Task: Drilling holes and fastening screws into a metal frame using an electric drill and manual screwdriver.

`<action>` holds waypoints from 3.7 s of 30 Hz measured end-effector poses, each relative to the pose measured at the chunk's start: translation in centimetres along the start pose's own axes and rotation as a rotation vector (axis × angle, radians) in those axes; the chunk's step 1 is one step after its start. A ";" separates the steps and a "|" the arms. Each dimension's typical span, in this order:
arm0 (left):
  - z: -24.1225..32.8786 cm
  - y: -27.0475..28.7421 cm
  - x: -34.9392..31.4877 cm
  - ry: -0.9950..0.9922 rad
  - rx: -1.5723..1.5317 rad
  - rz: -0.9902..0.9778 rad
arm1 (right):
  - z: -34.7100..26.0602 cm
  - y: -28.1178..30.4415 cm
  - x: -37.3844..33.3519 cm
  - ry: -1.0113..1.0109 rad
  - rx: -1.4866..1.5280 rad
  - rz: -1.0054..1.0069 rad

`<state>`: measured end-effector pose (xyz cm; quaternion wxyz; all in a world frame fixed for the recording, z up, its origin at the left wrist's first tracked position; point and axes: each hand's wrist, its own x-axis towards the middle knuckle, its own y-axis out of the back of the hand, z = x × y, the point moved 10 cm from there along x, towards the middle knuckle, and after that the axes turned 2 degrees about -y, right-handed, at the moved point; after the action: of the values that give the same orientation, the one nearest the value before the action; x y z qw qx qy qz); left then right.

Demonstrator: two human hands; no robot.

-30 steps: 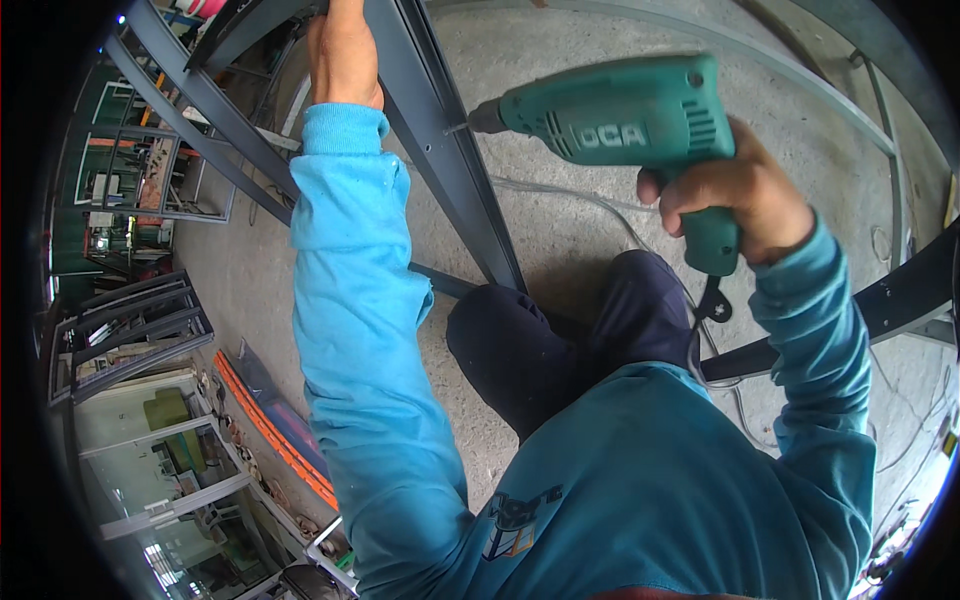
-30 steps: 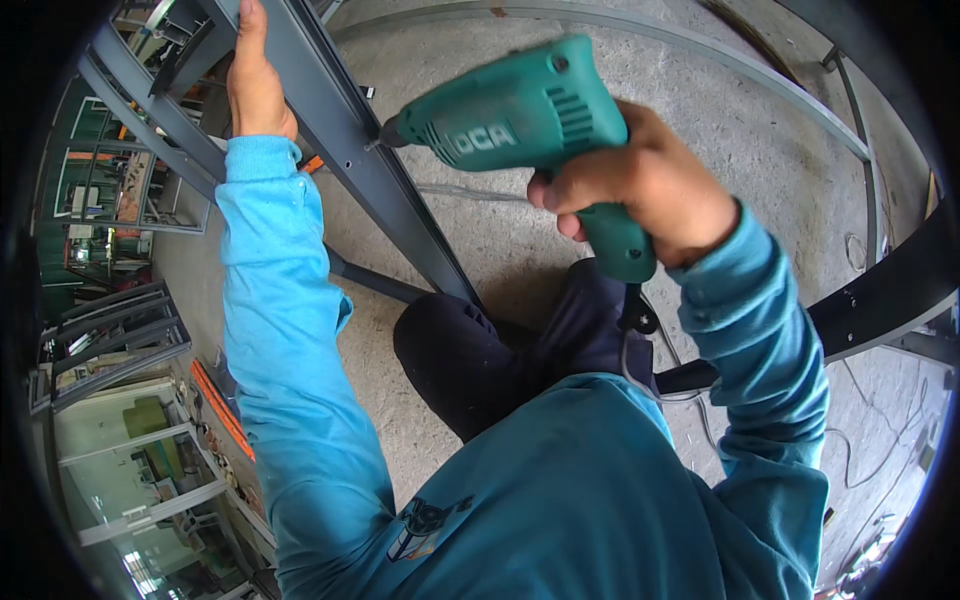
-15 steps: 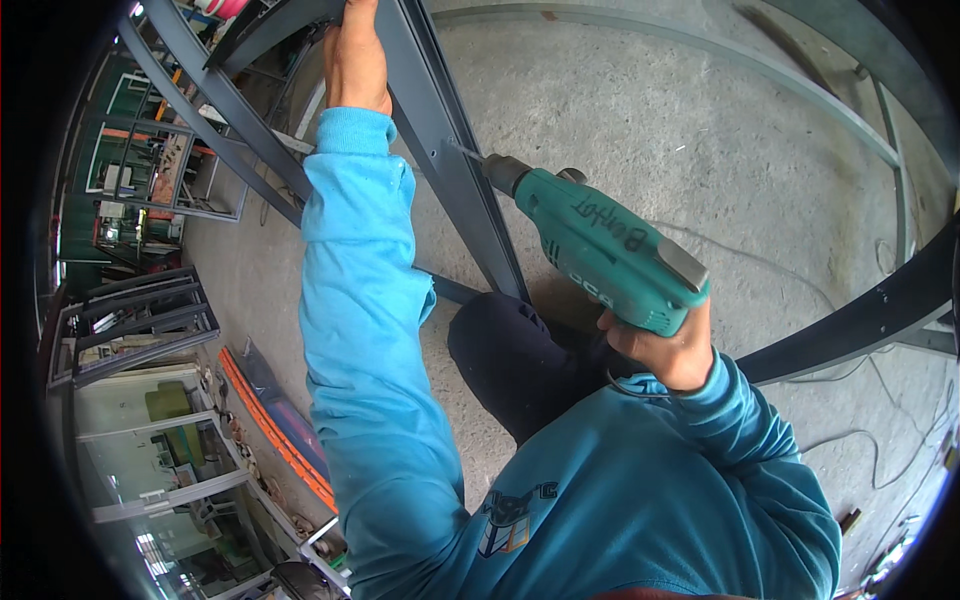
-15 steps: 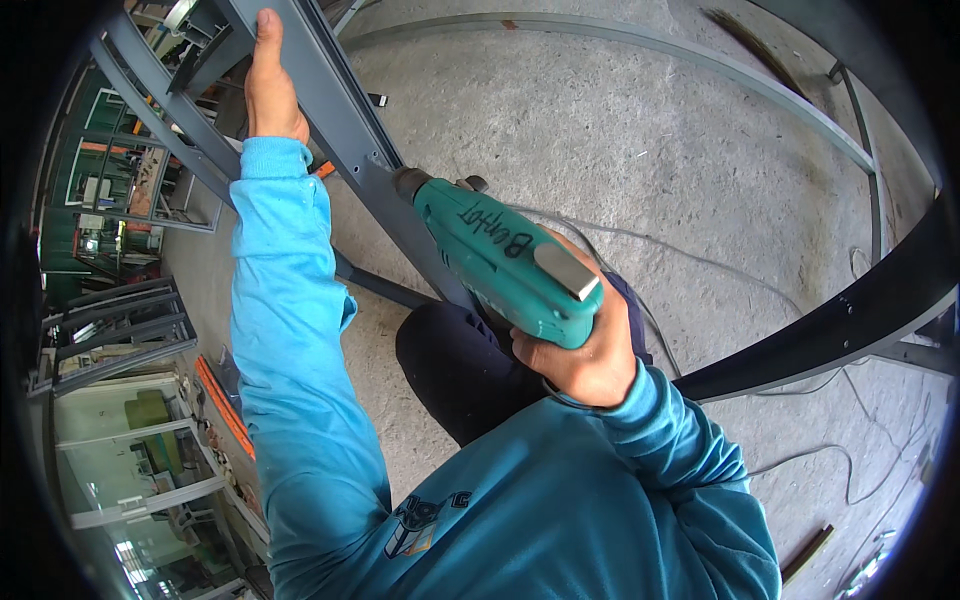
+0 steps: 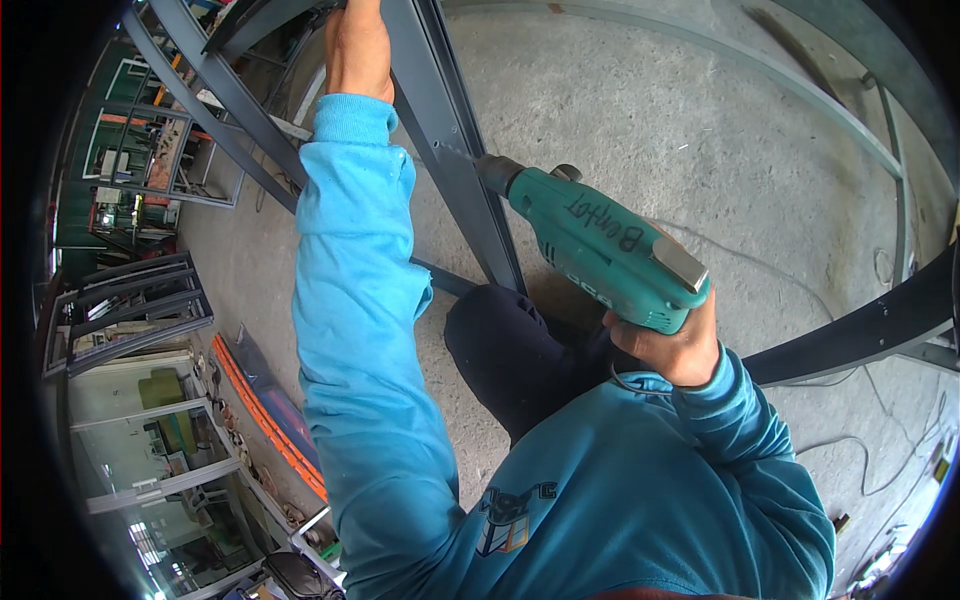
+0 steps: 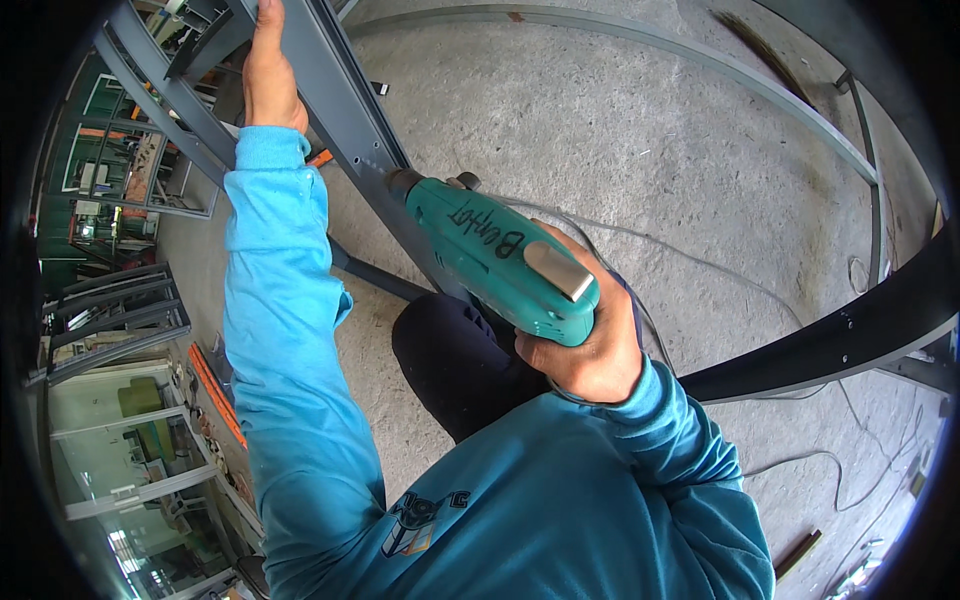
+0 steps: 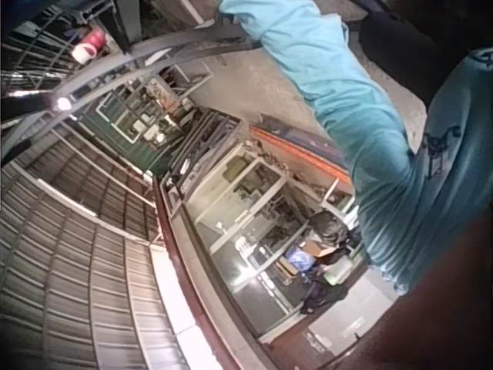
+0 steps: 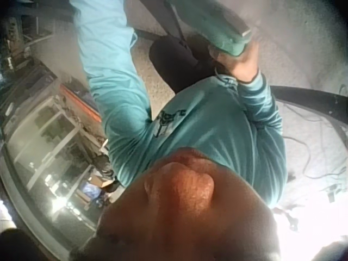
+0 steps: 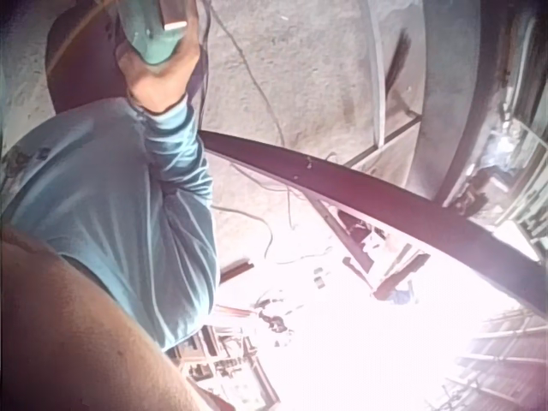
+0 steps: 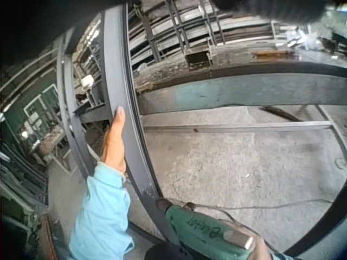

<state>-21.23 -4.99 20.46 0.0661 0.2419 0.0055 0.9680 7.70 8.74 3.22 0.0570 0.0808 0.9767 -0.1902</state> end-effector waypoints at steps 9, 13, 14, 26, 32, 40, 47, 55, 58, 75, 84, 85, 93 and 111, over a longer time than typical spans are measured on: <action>-2.7 -0.7 1.1 0.348 -0.948 -0.510 | 0.4 0.1 0.1 0.044 -0.075 -0.014; -0.7 -0.6 0.4 -0.028 -0.072 -0.093 | -3.2 -0.5 0.3 0.315 -0.386 -0.034; -0.8 -0.7 0.4 -0.025 -0.070 -0.087 | -4.1 -0.8 0.5 0.315 -0.388 -0.029; -0.7 1.2 0.6 -0.022 0.052 -0.033 | -12.0 -0.2 7.3 -0.119 -0.439 -0.283; -0.8 0.0 0.3 -0.040 0.056 -0.017 | -2.2 2.7 4.5 0.099 0.061 -0.237; -1.0 2.1 1.4 -0.136 0.175 0.050 | 5.1 1.6 -1.6 0.111 0.082 -0.056; -1.0 1.2 0.5 -0.047 0.009 -0.073 | 4.5 4.5 -3.9 0.067 -0.053 0.213; 0.6 0.1 0.3 -0.272 -0.002 -0.526 | -4.0 -2.1 -3.3 -0.072 -0.429 0.479; -1.6 -0.6 0.9 -0.058 0.443 -0.817 | -6.9 -4.8 -4.3 -0.367 -0.562 0.541; -18.7 18.2 -7.2 0.789 0.079 -0.785 | -15.9 -28.8 -4.7 -0.478 -0.793 0.604; -21.3 18.5 -10.6 0.701 0.032 -1.329 | -13.0 -41.5 2.9 -0.327 -1.126 0.944; -20.8 17.0 -10.5 0.663 0.004 -1.325 | -12.6 -42.1 3.2 -0.259 -1.180 0.963; -19.1 5.2 -10.0 0.040 -0.428 -1.157 | -5.4 -41.2 8.7 -0.124 -1.402 1.166; -19.1 -1.3 -13.1 0.197 -0.843 -1.635 | 0.1 -44.4 20.7 -0.591 -2.075 1.289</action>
<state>-18.62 -5.00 -2.61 0.8107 0.0353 -0.1726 0.5583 -20.59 -29.10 16.27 0.3922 0.4141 0.3992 0.7179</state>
